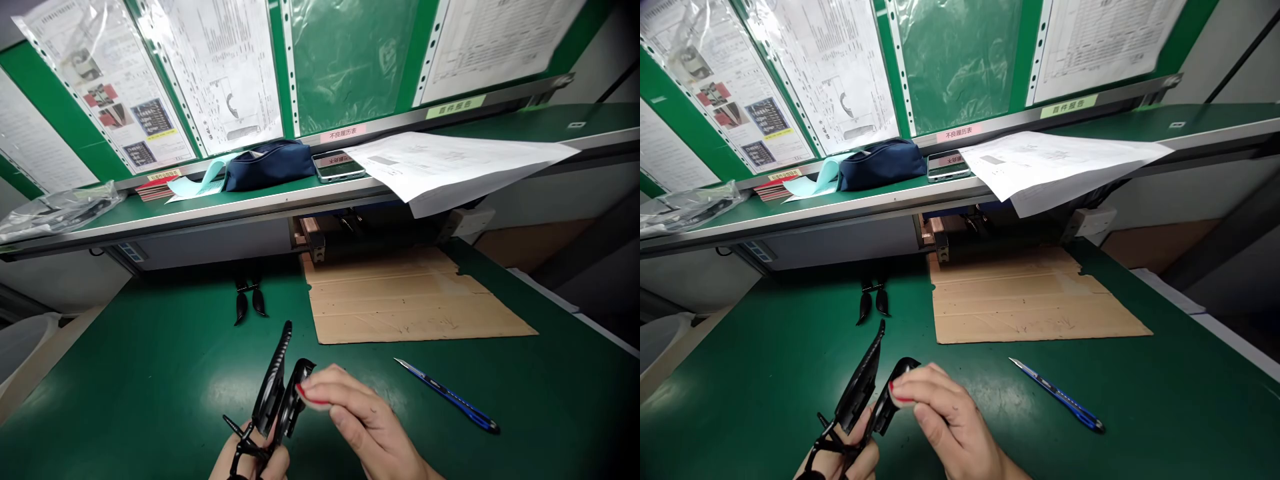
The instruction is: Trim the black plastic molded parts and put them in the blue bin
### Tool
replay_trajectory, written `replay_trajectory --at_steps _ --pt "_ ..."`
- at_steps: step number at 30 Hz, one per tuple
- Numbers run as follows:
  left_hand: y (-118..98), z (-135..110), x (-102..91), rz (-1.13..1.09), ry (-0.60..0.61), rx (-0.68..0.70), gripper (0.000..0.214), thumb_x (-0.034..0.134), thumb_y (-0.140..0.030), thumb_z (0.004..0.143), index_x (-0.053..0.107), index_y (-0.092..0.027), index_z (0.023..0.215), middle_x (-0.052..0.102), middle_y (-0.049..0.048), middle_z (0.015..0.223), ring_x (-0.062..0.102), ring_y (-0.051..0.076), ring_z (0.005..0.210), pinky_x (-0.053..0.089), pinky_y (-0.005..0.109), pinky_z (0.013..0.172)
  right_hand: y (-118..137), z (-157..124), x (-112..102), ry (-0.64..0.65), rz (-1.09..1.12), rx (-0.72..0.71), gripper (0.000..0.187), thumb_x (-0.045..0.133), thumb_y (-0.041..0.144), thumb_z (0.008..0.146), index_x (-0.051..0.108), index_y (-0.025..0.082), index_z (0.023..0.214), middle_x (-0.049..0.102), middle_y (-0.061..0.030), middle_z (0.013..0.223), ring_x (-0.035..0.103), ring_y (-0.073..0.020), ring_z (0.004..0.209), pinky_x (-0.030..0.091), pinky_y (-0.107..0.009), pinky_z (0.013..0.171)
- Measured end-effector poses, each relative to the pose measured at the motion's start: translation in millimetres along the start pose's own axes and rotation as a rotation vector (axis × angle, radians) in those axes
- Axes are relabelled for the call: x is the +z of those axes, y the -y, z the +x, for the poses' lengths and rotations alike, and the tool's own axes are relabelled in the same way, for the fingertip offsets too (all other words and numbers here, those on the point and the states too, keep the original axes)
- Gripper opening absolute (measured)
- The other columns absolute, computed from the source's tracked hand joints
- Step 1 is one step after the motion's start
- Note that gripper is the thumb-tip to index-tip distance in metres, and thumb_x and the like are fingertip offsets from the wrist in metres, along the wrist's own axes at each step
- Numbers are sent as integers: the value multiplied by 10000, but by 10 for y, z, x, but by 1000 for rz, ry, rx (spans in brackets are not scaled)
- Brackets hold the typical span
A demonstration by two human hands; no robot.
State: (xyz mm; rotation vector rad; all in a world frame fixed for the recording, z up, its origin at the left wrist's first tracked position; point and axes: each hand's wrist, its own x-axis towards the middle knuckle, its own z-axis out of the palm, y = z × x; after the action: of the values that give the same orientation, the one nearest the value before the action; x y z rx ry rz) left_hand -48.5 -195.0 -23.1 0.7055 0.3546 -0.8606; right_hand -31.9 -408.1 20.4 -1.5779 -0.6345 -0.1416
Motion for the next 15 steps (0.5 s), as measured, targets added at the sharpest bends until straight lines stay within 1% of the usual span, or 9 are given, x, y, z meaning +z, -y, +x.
replay_trajectory --at_steps 2,4,6,7,9,11,13,14,15 --pt "-9 3 28 -22 -8 -1 317 573 -473 832 644 -206 676 363 -63 369 271 60 316 164 247 438 15 9 -3 -38 -44 -5 286 447 204 925 602 296 1148 664 -46 1114 595 -185 1059 463 -372 962" --pt "-27 10 53 -57 25 19 290 604 -458 814 657 -207 678 378 -62 377 289 63 316 164 246 432 33 18 -2 11 -62 -11 272 452 194 921 618 291 1115 686 -31 1046 619 -166 987 462 -350 954" --pt "-46 24 72 -82 112 8 406 591 -479 816 608 -176 544 349 -54 350 274 62 302 148 249 413 46 30 -7 77 -32 -10 272 441 191 925 628 283 1100 695 -25 978 632 -154 915 490 -325 900" --pt "-55 33 78 -84 153 -11 488 567 -494 826 551 -168 464 329 -48 337 264 62 296 141 254 406 49 36 -12 74 -7 -6 278 432 192 929 627 279 1107 692 -29 978 629 -155 919 502 -317 875" --pt "-67 48 79 -79 189 -36 573 532 -505 843 450 -172 383 316 -39 333 257 63 299 140 262 411 50 47 -20 -15 32 9 283 431 199 933 618 269 1135 674 -48 1044 610 -169 995 504 -321 881" --pt "-79 58 66 -50 171 -47 588 516 -514 849 416 -176 379 329 -35 345 265 67 314 149 262 431 50 51 -26 -70 59 32 271 440 216 935 623 255 1130 658 -63 1090 594 -181 1045 498 -331 902" --pt "-90 63 44 -24 155 -51 592 496 -526 856 399 -180 386 321 -35 344 271 73 324 155 263 446 56 49 -32 -6 97 71 256 432 234 941 636 242 1096 680 -58 1011 628 -170 946 514 -315 851" --pt "-93 63 36 -17 167 -77 613 469 -544 862 382 -185 372 302 -32 328 270 78 324 152 268 446 59 47 -33 31 116 89 255 425 242 945 641 238 1080 687 -54 961 637 -163 884 522 -304 814" --pt "-94 63 32 -24 177 -92 622 459 -544 868 380 -188 365 294 -30 324 273 80 324 150 271 444 60 44 -32 38 127 102 257 419 250 948 643 237 1071 687 -52 940 638 -160 859 524 -299 796"
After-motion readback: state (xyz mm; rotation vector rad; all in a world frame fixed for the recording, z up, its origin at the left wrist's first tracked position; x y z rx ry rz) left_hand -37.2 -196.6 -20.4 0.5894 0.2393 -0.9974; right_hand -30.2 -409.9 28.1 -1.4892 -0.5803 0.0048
